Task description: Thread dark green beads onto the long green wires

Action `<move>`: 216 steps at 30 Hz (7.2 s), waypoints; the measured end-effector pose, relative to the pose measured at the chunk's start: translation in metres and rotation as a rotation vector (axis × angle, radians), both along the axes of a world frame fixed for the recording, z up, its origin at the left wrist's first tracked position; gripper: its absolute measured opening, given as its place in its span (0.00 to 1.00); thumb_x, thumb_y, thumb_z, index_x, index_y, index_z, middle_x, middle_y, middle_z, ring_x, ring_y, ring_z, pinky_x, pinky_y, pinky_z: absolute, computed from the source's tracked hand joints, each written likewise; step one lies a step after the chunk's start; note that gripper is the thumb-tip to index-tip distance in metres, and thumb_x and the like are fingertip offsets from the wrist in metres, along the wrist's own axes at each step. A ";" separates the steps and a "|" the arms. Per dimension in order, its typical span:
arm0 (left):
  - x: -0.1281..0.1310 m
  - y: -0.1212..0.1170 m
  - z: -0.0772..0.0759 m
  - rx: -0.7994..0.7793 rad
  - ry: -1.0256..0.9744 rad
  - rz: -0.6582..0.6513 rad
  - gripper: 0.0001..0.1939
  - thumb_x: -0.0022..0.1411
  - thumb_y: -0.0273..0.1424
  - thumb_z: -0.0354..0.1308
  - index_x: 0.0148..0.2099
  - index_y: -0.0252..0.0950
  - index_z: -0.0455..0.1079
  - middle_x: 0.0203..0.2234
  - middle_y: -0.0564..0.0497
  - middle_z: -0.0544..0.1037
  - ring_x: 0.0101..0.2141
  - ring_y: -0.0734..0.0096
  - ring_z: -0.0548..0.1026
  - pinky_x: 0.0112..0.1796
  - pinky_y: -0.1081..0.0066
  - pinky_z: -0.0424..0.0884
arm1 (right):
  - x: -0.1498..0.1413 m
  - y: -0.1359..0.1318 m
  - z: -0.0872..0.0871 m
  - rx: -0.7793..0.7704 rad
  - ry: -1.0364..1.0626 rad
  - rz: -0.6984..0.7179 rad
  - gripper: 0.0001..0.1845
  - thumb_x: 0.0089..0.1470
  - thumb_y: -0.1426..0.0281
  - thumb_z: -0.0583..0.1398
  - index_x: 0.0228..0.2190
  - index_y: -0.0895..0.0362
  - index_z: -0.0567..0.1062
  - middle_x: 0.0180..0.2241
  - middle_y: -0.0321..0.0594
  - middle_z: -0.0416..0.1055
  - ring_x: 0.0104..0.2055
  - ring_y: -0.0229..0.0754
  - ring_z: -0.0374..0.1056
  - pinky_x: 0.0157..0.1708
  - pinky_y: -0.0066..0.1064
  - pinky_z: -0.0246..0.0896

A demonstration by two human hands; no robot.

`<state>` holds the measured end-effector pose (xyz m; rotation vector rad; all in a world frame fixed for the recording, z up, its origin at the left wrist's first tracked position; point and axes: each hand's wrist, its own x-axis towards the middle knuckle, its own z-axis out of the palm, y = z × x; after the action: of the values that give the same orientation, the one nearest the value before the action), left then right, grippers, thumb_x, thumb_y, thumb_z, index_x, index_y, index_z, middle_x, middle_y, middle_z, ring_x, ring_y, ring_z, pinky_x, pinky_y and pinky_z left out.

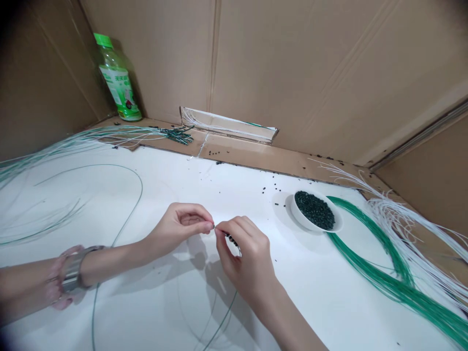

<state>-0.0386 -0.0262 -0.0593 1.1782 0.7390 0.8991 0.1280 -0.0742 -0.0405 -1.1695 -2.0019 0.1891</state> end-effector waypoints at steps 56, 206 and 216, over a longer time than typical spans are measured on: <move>-0.002 -0.003 0.003 0.256 0.215 -0.018 0.05 0.59 0.27 0.56 0.32 0.33 0.72 0.27 0.54 0.74 0.30 0.78 0.72 0.35 0.76 0.68 | -0.001 0.002 -0.002 0.190 -0.150 -0.084 0.08 0.49 0.81 0.59 0.25 0.57 0.69 0.22 0.34 0.68 0.25 0.34 0.62 0.25 0.26 0.57; 0.041 0.017 0.006 -0.200 -0.292 -0.162 0.13 0.39 0.32 0.74 0.28 0.34 0.76 0.24 0.55 0.77 0.29 0.80 0.72 0.36 0.77 0.66 | 0.019 0.006 0.008 0.165 0.200 -0.085 0.07 0.50 0.80 0.58 0.29 0.56 0.70 0.29 0.37 0.72 0.32 0.34 0.70 0.27 0.24 0.72; 0.041 0.021 0.001 -0.082 -0.217 -0.130 0.09 0.43 0.31 0.71 0.29 0.35 0.77 0.25 0.54 0.77 0.30 0.77 0.72 0.37 0.76 0.67 | 0.019 0.006 0.006 0.202 0.152 -0.087 0.08 0.50 0.81 0.57 0.30 0.56 0.69 0.30 0.37 0.72 0.32 0.34 0.70 0.27 0.24 0.71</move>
<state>0.0021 -0.0056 -0.0585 1.0251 0.5131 0.8641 0.1475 -0.0683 -0.0342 -1.0777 -1.7888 0.0287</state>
